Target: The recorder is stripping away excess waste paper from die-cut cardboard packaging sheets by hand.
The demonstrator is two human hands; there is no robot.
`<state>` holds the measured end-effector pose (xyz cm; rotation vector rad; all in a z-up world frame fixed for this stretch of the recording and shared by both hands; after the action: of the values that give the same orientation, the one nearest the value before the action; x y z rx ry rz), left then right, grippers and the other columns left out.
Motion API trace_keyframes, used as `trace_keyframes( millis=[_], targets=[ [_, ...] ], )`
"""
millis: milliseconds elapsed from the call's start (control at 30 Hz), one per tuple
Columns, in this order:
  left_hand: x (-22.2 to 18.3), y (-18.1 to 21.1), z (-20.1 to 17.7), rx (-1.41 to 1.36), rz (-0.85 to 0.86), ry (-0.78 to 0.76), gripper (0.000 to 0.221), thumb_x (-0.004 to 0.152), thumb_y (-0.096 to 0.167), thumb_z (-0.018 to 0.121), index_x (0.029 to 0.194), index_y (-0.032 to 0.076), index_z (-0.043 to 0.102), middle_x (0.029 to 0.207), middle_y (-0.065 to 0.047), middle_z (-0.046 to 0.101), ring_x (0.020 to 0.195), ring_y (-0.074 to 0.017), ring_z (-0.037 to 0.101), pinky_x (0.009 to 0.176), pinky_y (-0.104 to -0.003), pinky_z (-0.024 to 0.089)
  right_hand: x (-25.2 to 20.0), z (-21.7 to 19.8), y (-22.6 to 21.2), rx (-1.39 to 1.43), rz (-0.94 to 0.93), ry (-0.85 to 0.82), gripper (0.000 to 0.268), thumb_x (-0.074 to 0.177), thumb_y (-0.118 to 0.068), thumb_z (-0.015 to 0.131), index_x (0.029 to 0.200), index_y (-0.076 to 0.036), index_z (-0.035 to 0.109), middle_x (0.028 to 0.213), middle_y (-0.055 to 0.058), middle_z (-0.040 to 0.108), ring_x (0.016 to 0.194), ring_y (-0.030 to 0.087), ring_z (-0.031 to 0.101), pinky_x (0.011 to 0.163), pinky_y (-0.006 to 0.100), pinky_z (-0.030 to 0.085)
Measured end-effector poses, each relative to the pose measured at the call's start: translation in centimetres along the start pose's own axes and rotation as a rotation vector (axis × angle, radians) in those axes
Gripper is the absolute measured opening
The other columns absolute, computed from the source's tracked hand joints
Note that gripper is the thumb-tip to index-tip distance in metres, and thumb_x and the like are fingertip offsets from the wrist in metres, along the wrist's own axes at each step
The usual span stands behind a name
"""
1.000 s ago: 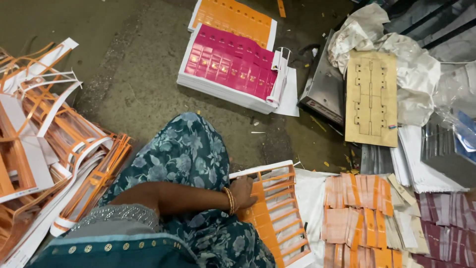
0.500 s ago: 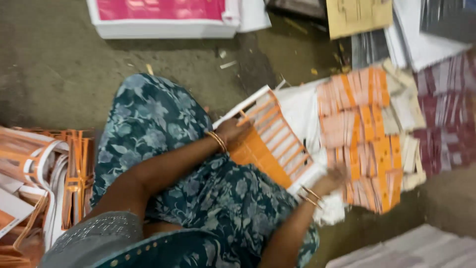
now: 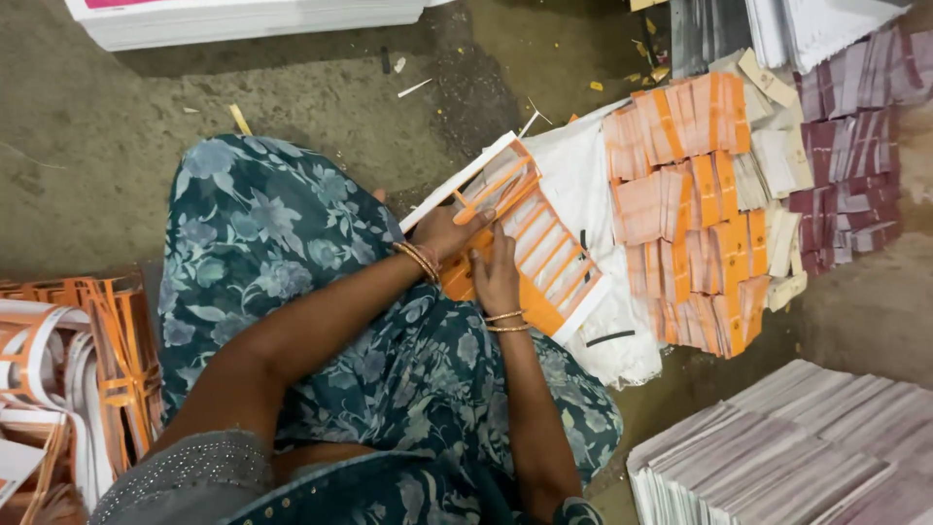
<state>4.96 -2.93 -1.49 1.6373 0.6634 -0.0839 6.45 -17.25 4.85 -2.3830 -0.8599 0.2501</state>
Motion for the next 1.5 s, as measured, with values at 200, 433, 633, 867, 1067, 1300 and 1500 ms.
trace_keyframes(
  millis=[200, 433, 633, 867, 1067, 1300, 1500],
  targets=[
    [3.4, -6.3, 4.8, -0.069, -0.112, -0.176, 0.078, 0.092, 0.072, 0.062, 0.096, -0.004, 0.078, 0.087, -0.026, 0.074, 0.082, -0.0342, 0.073, 0.073, -0.042, 0.055, -0.3, 1.1, 3.0, 0.081, 0.067, -0.063, 0.064, 0.1, -0.027, 0.061, 0.155, -0.003, 0.038, 0.13, 0.018, 0.052, 0.098, 0.033, 0.062, 0.086, 0.039, 0.054],
    [2.8, -4.8, 2.9, -0.247, -0.002, -0.027, 0.089, 0.088, 0.08, 0.05, 0.112, -0.002, 0.074, 0.108, -0.027, 0.072, 0.105, -0.0334, 0.068, 0.092, -0.042, 0.05, -1.1, -0.2, 0.9, 0.276, 0.048, 0.123, 0.06, 0.093, -0.011, 0.072, 0.147, -0.002, 0.048, 0.125, 0.012, 0.055, 0.083, 0.015, 0.06, 0.065, 0.026, 0.053],
    [0.6, -4.2, 1.4, -0.011, -0.079, -0.021, 0.097, 0.088, 0.086, 0.03, 0.114, 0.004, 0.075, 0.108, -0.029, 0.071, 0.112, -0.0411, 0.066, 0.098, -0.045, 0.048, -1.7, -1.6, -1.0, 0.284, 0.104, 0.339, 0.039, 0.093, -0.009, 0.077, 0.129, -0.002, 0.065, 0.106, 0.004, 0.059, 0.07, 0.009, 0.052, 0.06, 0.023, 0.045],
    [2.9, -6.8, 3.4, -0.44, -0.215, -0.131, 0.075, 0.095, 0.071, 0.044, 0.093, 0.003, 0.075, 0.087, -0.015, 0.072, 0.076, -0.0261, 0.068, 0.071, -0.039, 0.05, 1.0, 4.0, 1.3, 0.584, 0.234, 0.107, 0.024, 0.089, -0.012, 0.079, 0.107, -0.004, 0.066, 0.073, -0.004, 0.055, 0.062, 0.005, 0.047, 0.055, 0.022, 0.04],
    [10.4, -14.6, 8.0, -0.558, 0.007, -0.097, 0.04, 0.099, 0.04, 0.065, 0.088, 0.003, 0.076, 0.082, -0.007, 0.073, 0.077, -0.0166, 0.066, 0.073, -0.032, 0.052, -4.5, -0.4, -11.0, 0.146, -0.224, 0.097, 0.02, 0.09, -0.003, 0.071, 0.109, -0.006, 0.068, 0.098, 0.015, 0.072, 0.09, 0.031, 0.069, 0.077, 0.037, 0.055],
    [4.9, -11.8, 5.0, -0.347, 0.114, 0.024, 0.041, 0.102, 0.04, 0.058, 0.094, 0.003, 0.074, 0.088, -0.01, 0.073, 0.08, -0.0163, 0.064, 0.075, -0.033, 0.05, -7.3, -1.0, -10.2, 0.203, -0.145, 0.31, 0.025, 0.09, 0.005, 0.059, 0.112, -0.003, 0.067, 0.104, 0.017, 0.072, 0.095, 0.033, 0.072, 0.082, 0.038, 0.058],
    [3.2, -8.4, 2.0, -0.102, -0.09, 0.044, 0.06, 0.102, 0.056, 0.054, 0.089, 0.0, 0.073, 0.079, -0.017, 0.066, 0.075, -0.0228, 0.056, 0.07, -0.045, 0.049, -10.4, -0.9, 17.3, 1.254, 0.691, 0.769, 0.015, 0.092, -0.015, 0.063, 0.102, -0.004, 0.065, 0.076, 0.012, 0.07, 0.063, 0.025, 0.068, 0.056, 0.035, 0.057]
  ],
)
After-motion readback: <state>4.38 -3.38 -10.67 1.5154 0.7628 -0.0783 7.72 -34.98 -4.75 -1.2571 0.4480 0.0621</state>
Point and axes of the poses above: each hand's wrist, its own x-axis towards the middle knuckle, its own z-axis out of the palm, y = z × x, the point moved 7 cm from there along x, towards the middle knuckle
